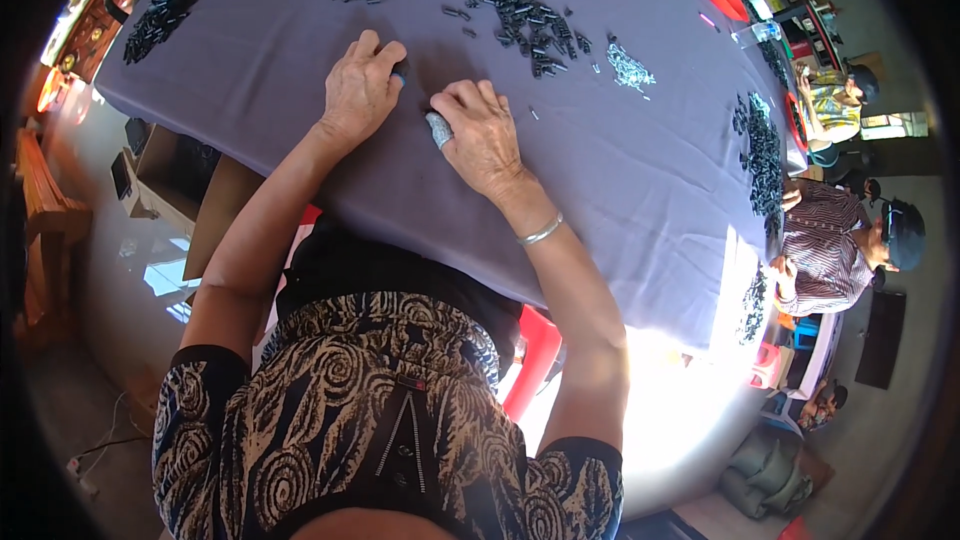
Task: Sorting small black plastic components on a table.
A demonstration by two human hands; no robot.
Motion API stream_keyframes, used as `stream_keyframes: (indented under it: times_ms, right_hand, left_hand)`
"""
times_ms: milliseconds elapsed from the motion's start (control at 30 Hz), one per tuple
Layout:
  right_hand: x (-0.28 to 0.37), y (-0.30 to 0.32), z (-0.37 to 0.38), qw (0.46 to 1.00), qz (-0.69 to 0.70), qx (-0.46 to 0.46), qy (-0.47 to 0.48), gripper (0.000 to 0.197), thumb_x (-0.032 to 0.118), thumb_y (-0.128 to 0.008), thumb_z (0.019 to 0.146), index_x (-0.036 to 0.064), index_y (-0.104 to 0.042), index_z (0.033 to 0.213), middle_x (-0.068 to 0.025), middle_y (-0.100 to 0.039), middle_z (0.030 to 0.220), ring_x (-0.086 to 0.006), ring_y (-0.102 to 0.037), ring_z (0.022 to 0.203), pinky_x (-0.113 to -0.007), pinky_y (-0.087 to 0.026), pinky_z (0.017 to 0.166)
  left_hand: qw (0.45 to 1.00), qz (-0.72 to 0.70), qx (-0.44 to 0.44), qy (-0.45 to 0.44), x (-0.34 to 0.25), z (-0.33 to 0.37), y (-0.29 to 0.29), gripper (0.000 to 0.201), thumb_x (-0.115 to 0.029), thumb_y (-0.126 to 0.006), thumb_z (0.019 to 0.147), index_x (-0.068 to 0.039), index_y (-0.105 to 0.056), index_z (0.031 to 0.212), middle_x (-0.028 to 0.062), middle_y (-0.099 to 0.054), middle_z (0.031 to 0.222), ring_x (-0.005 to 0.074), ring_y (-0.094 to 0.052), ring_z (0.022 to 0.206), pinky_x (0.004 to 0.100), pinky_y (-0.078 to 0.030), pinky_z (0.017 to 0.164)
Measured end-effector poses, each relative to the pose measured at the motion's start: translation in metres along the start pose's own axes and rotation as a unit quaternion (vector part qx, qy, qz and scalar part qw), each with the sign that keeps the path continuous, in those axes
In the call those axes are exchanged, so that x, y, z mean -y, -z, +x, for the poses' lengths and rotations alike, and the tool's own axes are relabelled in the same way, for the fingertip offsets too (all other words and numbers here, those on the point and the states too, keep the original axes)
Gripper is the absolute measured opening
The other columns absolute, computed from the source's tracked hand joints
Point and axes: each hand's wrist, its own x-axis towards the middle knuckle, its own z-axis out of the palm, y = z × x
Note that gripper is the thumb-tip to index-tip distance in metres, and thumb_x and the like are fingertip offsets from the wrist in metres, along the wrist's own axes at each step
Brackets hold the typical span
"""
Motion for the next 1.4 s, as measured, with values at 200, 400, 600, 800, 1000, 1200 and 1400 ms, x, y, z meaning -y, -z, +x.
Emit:
stream_keyframes:
  times_ms: [200,400,600,800,1000,1200,1400]
  right_hand:
    - [-0.003,0.005,-0.006,1.000,-0.003,0.001,-0.004,0.022,-0.001,-0.066,0.067,0.0080,-0.061,0.086,-0.0034,-0.056,0.092,-0.0240,-0.052,0.086,-0.037,-0.042,0.074]
    - [-0.005,0.010,-0.006,0.999,-0.019,-0.002,-0.033,0.024,-0.002,-0.065,0.064,0.0076,-0.061,0.085,-0.0045,-0.056,0.088,-0.0250,-0.052,0.085,-0.037,-0.042,0.074]
    - [-0.028,0.024,0.006,0.975,0.116,-0.104,-0.161,0.024,0.012,-0.077,0.071,0.0054,-0.061,0.088,-0.0062,-0.060,0.084,-0.0215,-0.055,0.078,-0.034,-0.048,0.069]
    - [-0.134,0.024,0.031,0.967,-0.053,-0.146,-0.201,0.030,0.024,-0.073,0.075,0.0064,-0.062,0.098,-0.0098,-0.065,0.092,-0.0286,-0.059,0.089,-0.040,-0.048,0.081]
    - [-0.195,0.008,0.043,0.940,-0.184,-0.031,-0.287,0.055,0.045,-0.068,0.077,0.0099,-0.057,0.119,-0.0138,-0.059,0.112,-0.0360,-0.050,0.106,-0.045,-0.041,0.093]
    - [-0.178,-0.021,0.080,0.958,-0.128,0.008,-0.257,0.055,0.053,-0.061,0.080,0.0198,-0.056,0.124,-0.0111,-0.055,0.120,-0.0349,-0.046,0.113,-0.045,-0.037,0.099]
    - [-0.142,-0.038,0.115,0.957,-0.150,0.032,-0.244,0.056,0.056,-0.060,0.080,0.0257,-0.054,0.127,-0.0056,-0.044,0.133,-0.0303,-0.038,0.123,-0.049,-0.034,0.101]
  left_hand:
    - [0.999,-0.005,0.006,0.037,0.003,0.001,0.003,0.018,-0.006,-0.065,0.069,-0.009,-0.057,0.085,0.0097,-0.049,0.088,0.0300,-0.056,0.083,0.0429,-0.048,0.071]
    - [0.999,0.023,-0.014,0.035,0.005,0.001,0.001,0.019,-0.011,-0.070,0.065,-0.009,-0.060,0.081,0.0074,-0.049,0.091,0.0266,-0.053,0.085,0.0400,-0.044,0.068]
    - [0.999,0.015,0.003,0.048,0.005,0.001,0.003,0.019,-0.012,-0.070,0.065,-0.009,-0.061,0.082,0.0078,-0.049,0.093,0.0263,-0.051,0.088,0.0402,-0.043,0.070]
    - [0.999,0.026,-0.002,0.034,0.003,0.001,0.003,0.016,-0.010,-0.067,0.068,-0.007,-0.060,0.081,0.0079,-0.050,0.092,0.0276,-0.052,0.088,0.0411,-0.042,0.071]
    - [0.999,0.012,0.019,0.042,0.001,-0.002,0.002,0.029,-0.008,-0.067,0.067,-0.010,-0.058,0.095,0.0076,-0.049,0.094,0.0285,-0.049,0.091,0.0409,-0.040,0.075]
    - [0.999,0.002,0.023,0.042,0.000,-0.002,0.002,0.035,-0.007,-0.067,0.066,-0.010,-0.057,0.100,0.0075,-0.049,0.095,0.0276,-0.048,0.093,0.0399,-0.038,0.079]
    - [0.999,0.009,0.024,0.043,-0.004,-0.002,0.004,0.036,-0.008,-0.068,0.067,-0.010,-0.057,0.101,0.0072,-0.049,0.095,0.0272,-0.048,0.092,0.0396,-0.038,0.080]
